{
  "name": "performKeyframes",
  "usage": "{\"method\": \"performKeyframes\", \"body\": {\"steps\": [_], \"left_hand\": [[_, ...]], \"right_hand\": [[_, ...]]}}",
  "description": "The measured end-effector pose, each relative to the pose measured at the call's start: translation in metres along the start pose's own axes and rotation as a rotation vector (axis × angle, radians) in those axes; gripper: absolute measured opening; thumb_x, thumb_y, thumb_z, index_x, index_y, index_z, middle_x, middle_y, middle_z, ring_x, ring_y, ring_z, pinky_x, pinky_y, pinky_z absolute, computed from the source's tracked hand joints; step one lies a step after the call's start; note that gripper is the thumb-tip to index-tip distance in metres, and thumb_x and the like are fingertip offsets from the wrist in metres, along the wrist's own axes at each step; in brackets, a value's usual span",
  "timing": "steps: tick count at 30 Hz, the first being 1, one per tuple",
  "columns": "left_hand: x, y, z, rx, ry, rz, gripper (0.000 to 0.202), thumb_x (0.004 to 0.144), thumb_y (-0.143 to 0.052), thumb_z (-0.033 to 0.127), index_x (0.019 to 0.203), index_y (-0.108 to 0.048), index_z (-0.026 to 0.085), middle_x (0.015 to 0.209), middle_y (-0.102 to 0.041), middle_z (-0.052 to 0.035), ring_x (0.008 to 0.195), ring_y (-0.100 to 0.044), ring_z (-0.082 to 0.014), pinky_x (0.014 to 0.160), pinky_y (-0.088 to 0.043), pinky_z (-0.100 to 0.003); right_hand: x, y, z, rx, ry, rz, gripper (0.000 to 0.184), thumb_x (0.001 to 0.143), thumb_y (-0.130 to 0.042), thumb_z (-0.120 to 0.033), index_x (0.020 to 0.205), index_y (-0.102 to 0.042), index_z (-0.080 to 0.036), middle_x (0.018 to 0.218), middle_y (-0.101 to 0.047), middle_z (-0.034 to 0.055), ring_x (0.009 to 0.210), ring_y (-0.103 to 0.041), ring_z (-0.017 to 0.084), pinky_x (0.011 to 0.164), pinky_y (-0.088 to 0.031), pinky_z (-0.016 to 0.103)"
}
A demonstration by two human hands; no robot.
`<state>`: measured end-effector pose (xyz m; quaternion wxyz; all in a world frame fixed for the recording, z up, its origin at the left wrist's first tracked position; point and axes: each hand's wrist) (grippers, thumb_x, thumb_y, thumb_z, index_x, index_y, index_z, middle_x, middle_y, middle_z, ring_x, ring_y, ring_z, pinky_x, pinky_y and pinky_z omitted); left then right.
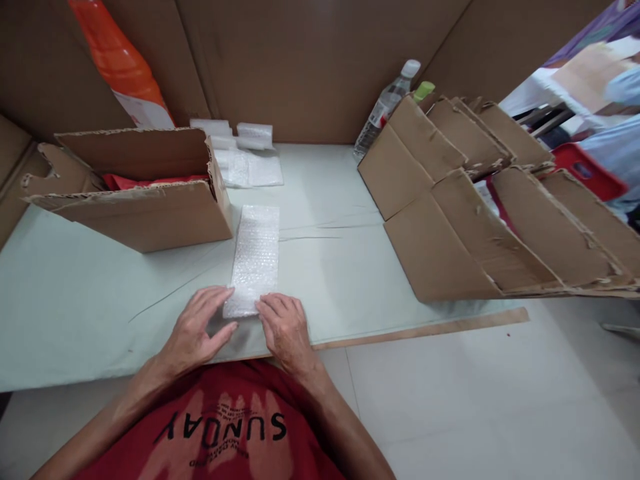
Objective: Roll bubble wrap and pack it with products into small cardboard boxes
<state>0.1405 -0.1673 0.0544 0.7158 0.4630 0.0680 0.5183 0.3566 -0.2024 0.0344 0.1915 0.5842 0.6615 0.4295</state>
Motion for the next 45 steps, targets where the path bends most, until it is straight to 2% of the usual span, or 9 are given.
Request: {"method": "performKeyframes", "body": {"steps": [5,11,16,21,27,31,35,40,45], "left_hand": [[-0.013,-0.001,0.004,-0.087,0.107,-0.064,0.037,0.095,-0.054,0.018,0.132,-0.059,0.018,0.095,-0.073,-0.0069,0.086,-0.068,-0.0198,0.078,-0.055,-0.033],[-0.003,-0.015,-0.005,-0.035,0.228,-0.051,0.037,0.092,-0.057,0.02,0.129,-0.061,0.016,0.099,-0.074,-0.0071,0.082,-0.07,-0.0194,0.073,-0.057,-0.031],[0.004,-0.019,-0.006,0.082,0.101,0.047,0.034,0.095,-0.058,0.023,0.128,-0.061,0.014,0.112,-0.068,-0.0141,0.101,-0.066,-0.027,0.087,-0.055,-0.04],[-0.005,-0.009,-0.001,-0.002,-0.064,0.002,0.043,0.091,-0.065,0.024,0.132,-0.057,0.019,0.12,-0.068,-0.0129,0.113,-0.061,-0.0283,0.097,-0.049,-0.043],[-0.013,-0.008,-0.002,-0.122,0.061,-0.034,0.044,0.093,-0.059,0.017,0.137,-0.053,0.02,0.104,-0.073,-0.0064,0.092,-0.066,-0.0199,0.084,-0.053,-0.034],[-0.003,-0.015,-0.007,-0.049,0.097,0.014,0.039,0.095,-0.056,0.02,0.134,-0.055,0.018,0.114,-0.069,-0.0111,0.103,-0.066,-0.0233,0.09,-0.054,-0.037],[0.003,-0.018,-0.009,0.072,0.088,0.067,0.037,0.095,-0.057,0.023,0.132,-0.056,0.017,0.121,-0.064,-0.015,0.111,-0.062,-0.0281,0.095,-0.052,-0.044],[-0.007,-0.006,-0.004,0.011,-0.005,0.018,0.048,0.09,-0.063,0.02,0.136,-0.052,0.018,0.13,-0.06,-0.0159,0.12,-0.056,-0.0302,0.101,-0.047,-0.048],[-0.019,0.005,-0.001,-0.16,0.075,-0.044,0.051,0.089,-0.057,0.012,0.139,-0.05,0.022,0.111,-0.069,-0.0075,0.104,-0.06,-0.0227,0.091,-0.051,-0.039]], "right_hand": [[0.004,0.006,-0.005,0.089,0.008,-0.02,0.025,0.102,-0.05,-0.023,0.117,-0.069,-0.021,0.098,-0.078,0.0066,0.086,-0.069,0.021,0.08,-0.051,0.038],[-0.004,0.015,-0.016,-0.037,0.029,0.271,0.021,0.097,-0.057,-0.019,0.117,-0.065,-0.021,0.106,-0.072,0.0093,0.097,-0.065,0.023,0.082,-0.05,0.039],[-0.01,0.013,-0.015,-0.131,0.092,0.075,0.027,0.092,-0.061,-0.015,0.118,-0.065,-0.02,0.122,-0.07,0.0114,0.113,-0.06,0.027,0.091,-0.047,0.044],[-0.006,0.006,-0.006,-0.045,0.062,0.058,0.023,0.097,-0.057,-0.016,0.117,-0.067,-0.019,0.11,-0.075,0.0091,0.099,-0.065,0.024,0.086,-0.046,0.041],[-0.006,0.014,-0.005,0.134,0.006,0.036,0.024,0.101,-0.055,-0.024,0.122,-0.066,-0.02,0.106,-0.076,0.0078,0.094,-0.069,0.021,0.084,-0.05,0.037],[-0.008,0.017,-0.007,-0.04,0.024,0.178,0.028,0.097,-0.06,-0.024,0.124,-0.064,-0.02,0.123,-0.068,0.0131,0.111,-0.062,0.026,0.09,-0.048,0.042],[-0.004,0.01,-0.007,-0.135,0.099,0.068,0.032,0.094,-0.062,-0.02,0.126,-0.063,-0.02,0.13,-0.066,0.0133,0.119,-0.058,0.029,0.095,-0.046,0.045],[0.003,0.006,-0.004,0.008,0.075,0.069,0.025,0.097,-0.058,-0.017,0.122,-0.064,-0.02,0.113,-0.073,0.009,0.104,-0.064,0.025,0.089,-0.046,0.041],[0.0,0.014,-0.004,0.171,0.008,-0.034,0.024,0.1,-0.058,-0.028,0.121,-0.066,-0.018,0.086,-0.073,0.0042,0.077,-0.063,0.019,0.078,-0.049,0.036]]}}
Point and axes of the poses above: each hand's wrist, its own x-axis towards the middle knuckle, its own y-axis out of the back of the hand, z = x × y
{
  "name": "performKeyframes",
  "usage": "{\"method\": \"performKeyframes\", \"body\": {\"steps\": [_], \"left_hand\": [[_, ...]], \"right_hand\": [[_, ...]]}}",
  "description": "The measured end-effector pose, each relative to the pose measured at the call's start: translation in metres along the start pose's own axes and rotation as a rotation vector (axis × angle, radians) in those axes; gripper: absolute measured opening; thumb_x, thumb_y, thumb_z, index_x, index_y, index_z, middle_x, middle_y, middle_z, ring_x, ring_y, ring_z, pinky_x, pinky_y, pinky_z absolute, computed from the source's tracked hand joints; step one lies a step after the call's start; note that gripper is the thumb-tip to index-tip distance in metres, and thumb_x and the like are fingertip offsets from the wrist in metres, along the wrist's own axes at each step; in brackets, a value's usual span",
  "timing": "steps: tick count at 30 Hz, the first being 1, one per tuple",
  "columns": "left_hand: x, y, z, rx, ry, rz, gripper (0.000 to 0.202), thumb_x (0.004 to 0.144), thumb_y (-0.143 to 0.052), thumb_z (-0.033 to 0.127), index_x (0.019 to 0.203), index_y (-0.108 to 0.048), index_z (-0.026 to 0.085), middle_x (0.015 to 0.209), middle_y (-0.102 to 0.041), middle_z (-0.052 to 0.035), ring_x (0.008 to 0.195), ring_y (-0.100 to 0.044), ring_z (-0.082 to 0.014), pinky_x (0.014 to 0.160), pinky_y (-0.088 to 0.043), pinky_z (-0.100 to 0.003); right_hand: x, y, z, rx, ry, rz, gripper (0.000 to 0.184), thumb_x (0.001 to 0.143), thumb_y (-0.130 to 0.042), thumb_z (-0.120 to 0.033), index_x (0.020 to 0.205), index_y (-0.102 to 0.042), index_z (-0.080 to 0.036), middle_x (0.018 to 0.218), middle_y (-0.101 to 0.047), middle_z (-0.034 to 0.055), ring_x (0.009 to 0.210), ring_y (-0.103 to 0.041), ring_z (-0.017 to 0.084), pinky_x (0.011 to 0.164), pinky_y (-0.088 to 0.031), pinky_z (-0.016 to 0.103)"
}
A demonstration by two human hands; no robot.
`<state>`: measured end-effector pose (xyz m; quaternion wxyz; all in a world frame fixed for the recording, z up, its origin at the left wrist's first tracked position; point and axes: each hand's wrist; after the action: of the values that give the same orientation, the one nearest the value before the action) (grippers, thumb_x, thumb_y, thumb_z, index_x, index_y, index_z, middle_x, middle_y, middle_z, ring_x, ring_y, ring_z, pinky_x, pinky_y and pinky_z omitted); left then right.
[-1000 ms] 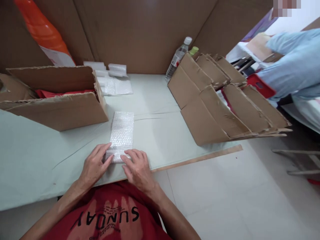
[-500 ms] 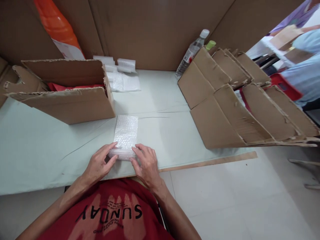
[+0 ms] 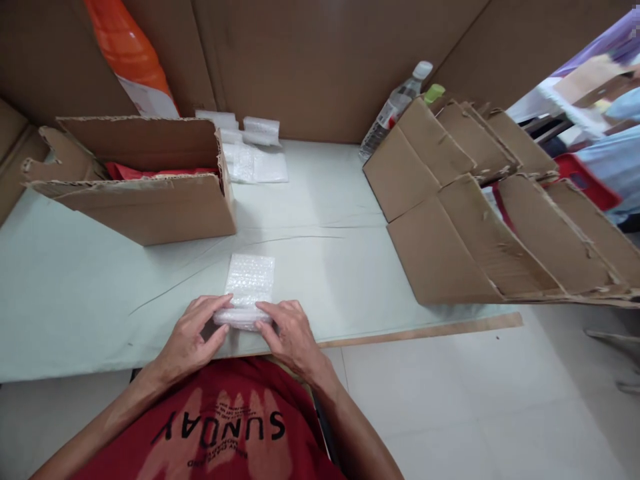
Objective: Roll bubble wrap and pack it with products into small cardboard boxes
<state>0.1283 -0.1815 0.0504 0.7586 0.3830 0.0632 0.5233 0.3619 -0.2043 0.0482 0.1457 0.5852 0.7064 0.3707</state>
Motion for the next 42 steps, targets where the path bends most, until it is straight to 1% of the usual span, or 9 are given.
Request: {"method": "performKeyframes", "body": {"steps": [6,10,13,18,24,27,32,38,42], "left_hand": [[0.011,-0.006,-0.008,0.131,0.083,0.035,0.041,0.091,-0.056,0.019,0.132,-0.055,0.017,0.106,-0.069,-0.0097,0.096,-0.061,-0.0245,0.086,-0.052,-0.04],[0.017,-0.01,-0.011,0.184,0.123,0.068,0.038,0.093,-0.054,0.023,0.131,-0.057,0.017,0.114,-0.067,-0.0123,0.105,-0.062,-0.0269,0.092,-0.052,-0.043],[0.015,-0.008,-0.009,0.118,0.199,0.09,0.038,0.095,-0.054,0.029,0.132,-0.058,0.019,0.117,-0.065,-0.0119,0.104,-0.063,-0.025,0.085,-0.055,-0.038],[0.002,0.001,-0.002,-0.13,0.437,0.143,0.05,0.092,-0.059,0.037,0.137,-0.051,0.018,0.118,-0.064,-0.0123,0.089,-0.064,-0.0193,0.058,-0.051,-0.026],[-0.007,-0.003,0.009,-0.641,0.716,0.202,0.071,0.085,-0.066,0.038,0.146,-0.036,0.016,0.13,-0.059,-0.017,0.109,-0.065,-0.0233,0.093,-0.056,-0.042],[-0.004,-0.01,0.016,-0.896,0.817,0.248,0.077,0.083,-0.069,0.04,0.146,-0.033,0.018,0.139,-0.053,-0.0191,0.119,-0.063,-0.0274,0.098,-0.055,-0.044],[0.004,-0.016,0.022,-1.053,0.872,0.358,0.079,0.078,-0.074,0.036,0.145,-0.035,0.021,0.136,-0.056,-0.0134,0.122,-0.061,-0.0237,0.102,-0.053,-0.038],[0.005,-0.023,0.029,-1.351,0.843,0.136,0.048,0.078,-0.073,0.033,0.121,-0.061,0.016,0.116,-0.071,-0.0118,0.112,-0.066,-0.0264,0.1,-0.052,-0.042],[0.002,-0.027,0.031,-1.397,0.845,0.202,0.038,0.075,-0.078,0.03,0.109,-0.067,0.016,0.106,-0.075,-0.0083,0.104,-0.068,-0.0237,0.099,-0.051,-0.039]], "right_hand": [[-0.003,-0.002,-0.005,-0.224,0.003,0.188,0.031,0.099,-0.058,-0.031,0.128,-0.062,-0.019,0.116,-0.068,0.0129,0.103,-0.061,0.026,0.086,-0.047,0.041],[0.002,-0.008,-0.007,-0.287,0.101,0.048,0.036,0.093,-0.064,-0.025,0.129,-0.062,-0.021,0.128,-0.065,0.0139,0.117,-0.057,0.03,0.095,-0.045,0.046],[0.01,-0.013,-0.002,-0.278,0.096,-0.018,0.037,0.093,-0.061,-0.018,0.13,-0.062,-0.022,0.127,-0.068,0.0126,0.117,-0.059,0.029,0.095,-0.046,0.046],[0.015,-0.014,0.0,-0.129,0.034,0.086,0.029,0.099,-0.058,-0.027,0.127,-0.065,-0.02,0.105,-0.076,0.0097,0.089,-0.067,0.023,0.083,-0.051,0.039],[0.012,-0.01,-0.012,0.086,-0.244,0.016,0.028,0.096,-0.059,-0.032,0.118,-0.07,-0.021,0.108,-0.077,0.008,0.081,-0.067,0.02,0.076,-0.054,0.033],[0.012,-0.011,-0.017,0.282,-0.407,0.021,0.029,0.094,-0.059,-0.037,0.114,-0.071,-0.02,0.095,-0.076,0.0051,0.073,-0.065,0.018,0.066,-0.052,0.028],[0.009,-0.016,-0.024,0.577,-0.493,0.038,0.029,0.092,-0.06,-0.042,0.109,-0.069,-0.019,0.085,-0.069,0.0013,0.068,-0.059,0.014,0.062,-0.049,0.024],[0.007,-0.018,-0.028,0.782,-0.531,-0.032,0.031,0.089,-0.064,-0.046,0.107,-0.065,-0.02,0.084,-0.068,0.0015,0.069,-0.059,0.014,0.062,-0.049,0.024],[0.008,-0.015,-0.031,0.727,-0.477,-0.092,0.029,0.092,-0.061,-0.043,0.107,-0.067,-0.02,0.091,-0.071,0.0033,0.076,-0.063,0.016,0.066,-0.052,0.025]]}}
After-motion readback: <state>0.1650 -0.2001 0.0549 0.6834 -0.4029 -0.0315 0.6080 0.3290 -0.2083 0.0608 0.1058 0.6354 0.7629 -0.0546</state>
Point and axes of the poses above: each hand's wrist, its own x-axis towards the middle knuckle, its own y-axis out of the back of the hand, z = x × y
